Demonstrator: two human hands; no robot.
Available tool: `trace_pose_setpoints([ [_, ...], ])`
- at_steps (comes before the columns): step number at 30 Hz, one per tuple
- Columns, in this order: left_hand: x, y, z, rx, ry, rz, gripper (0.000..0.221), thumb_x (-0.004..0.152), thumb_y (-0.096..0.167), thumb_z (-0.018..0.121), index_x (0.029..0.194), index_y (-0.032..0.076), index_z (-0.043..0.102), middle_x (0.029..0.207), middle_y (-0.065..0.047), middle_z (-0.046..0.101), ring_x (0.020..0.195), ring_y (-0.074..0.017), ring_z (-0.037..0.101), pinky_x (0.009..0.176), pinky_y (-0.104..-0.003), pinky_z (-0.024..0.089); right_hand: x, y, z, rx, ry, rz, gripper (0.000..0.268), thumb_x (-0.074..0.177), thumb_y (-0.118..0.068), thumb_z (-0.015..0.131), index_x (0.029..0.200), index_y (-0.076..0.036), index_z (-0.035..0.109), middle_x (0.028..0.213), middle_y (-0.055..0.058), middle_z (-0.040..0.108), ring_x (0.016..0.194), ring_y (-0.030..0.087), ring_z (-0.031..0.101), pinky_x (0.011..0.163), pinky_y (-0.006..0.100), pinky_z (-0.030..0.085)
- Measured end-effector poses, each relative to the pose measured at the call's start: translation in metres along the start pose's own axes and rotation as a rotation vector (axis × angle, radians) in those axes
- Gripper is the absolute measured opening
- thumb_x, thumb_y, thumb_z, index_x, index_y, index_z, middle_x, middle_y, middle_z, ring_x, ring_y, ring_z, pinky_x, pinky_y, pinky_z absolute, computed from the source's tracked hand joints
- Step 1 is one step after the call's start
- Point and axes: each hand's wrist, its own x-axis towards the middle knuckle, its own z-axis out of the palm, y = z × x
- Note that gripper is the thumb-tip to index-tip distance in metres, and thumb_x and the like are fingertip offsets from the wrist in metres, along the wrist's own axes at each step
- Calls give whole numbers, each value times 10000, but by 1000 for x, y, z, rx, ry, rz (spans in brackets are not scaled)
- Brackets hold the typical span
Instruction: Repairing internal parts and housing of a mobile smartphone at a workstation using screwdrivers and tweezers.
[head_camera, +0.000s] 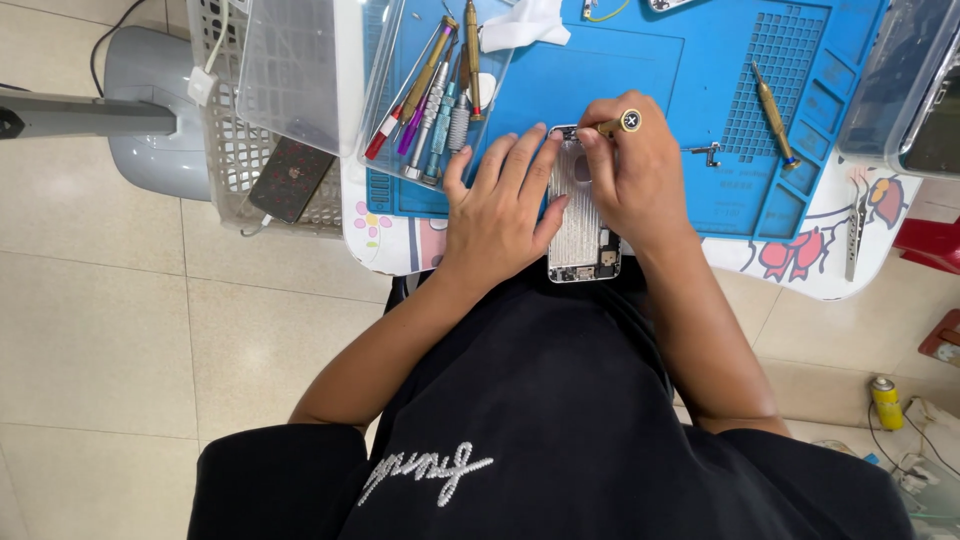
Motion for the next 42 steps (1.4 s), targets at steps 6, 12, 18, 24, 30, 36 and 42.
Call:
trace_pose_setpoints([
  [6,-1,-1,-1,4,11,0,570,1009,403,661,1484,106,557,1466,-41,551,1316,-211,516,1157,-523,253,16,-15,-26,92,-126,17,108,1039,36,724,1118,-22,679,1086,125,658,873,224,664,736,306,547],
  [12,-1,-1,0,13,22,3,549,1008,400,657,1466,111,570,1465,-38,555,1308,-220,514,1155,-529,258,28,-20,-41,-15,-219,-74,206,969,2,805,1158,-32,732,978,95,695,852,233,698,717,326,551],
  [18,0,-1,-1,16,22,9,539,1006,391,657,1458,110,573,1465,-38,561,1307,-227,516,1152,-535,274,31,-17,-44,2,-200,-143,257,950,-44,827,1121,-10,638,1026,93,719,922,253,731,744,333,569],
  [24,0,0,-2,13,23,11,545,1005,386,656,1463,105,563,1467,-46,561,1305,-235,521,1145,-543,286,33,-13,-51,-114,-246,-161,290,945,-92,842,1097,-9,609,979,86,720,874,267,723,703,347,556],
  [30,0,0,0,25,22,17,544,1012,383,649,1470,105,559,1471,-44,561,1313,-237,517,1147,-546,287,45,-25,-62,-266,-369,-141,248,965,-197,844,953,-51,643,852,65,720,756,255,709,610,341,512],
  [36,-1,-1,3,25,19,19,542,1011,379,641,1468,97,565,1471,-45,562,1315,-239,515,1142,-556,287,53,-32,-64,-361,-477,-110,177,966,-222,781,1013,-69,707,768,66,721,664,250,706,553,356,507],
  [42,-2,-1,4,30,15,21,538,1010,377,644,1465,99,570,1473,-45,563,1313,-236,514,1144,-555,282,61,-32,-66,-440,-547,-75,220,971,-282,750,1030,-73,719,767,69,745,645,273,712,543,376,526],
])
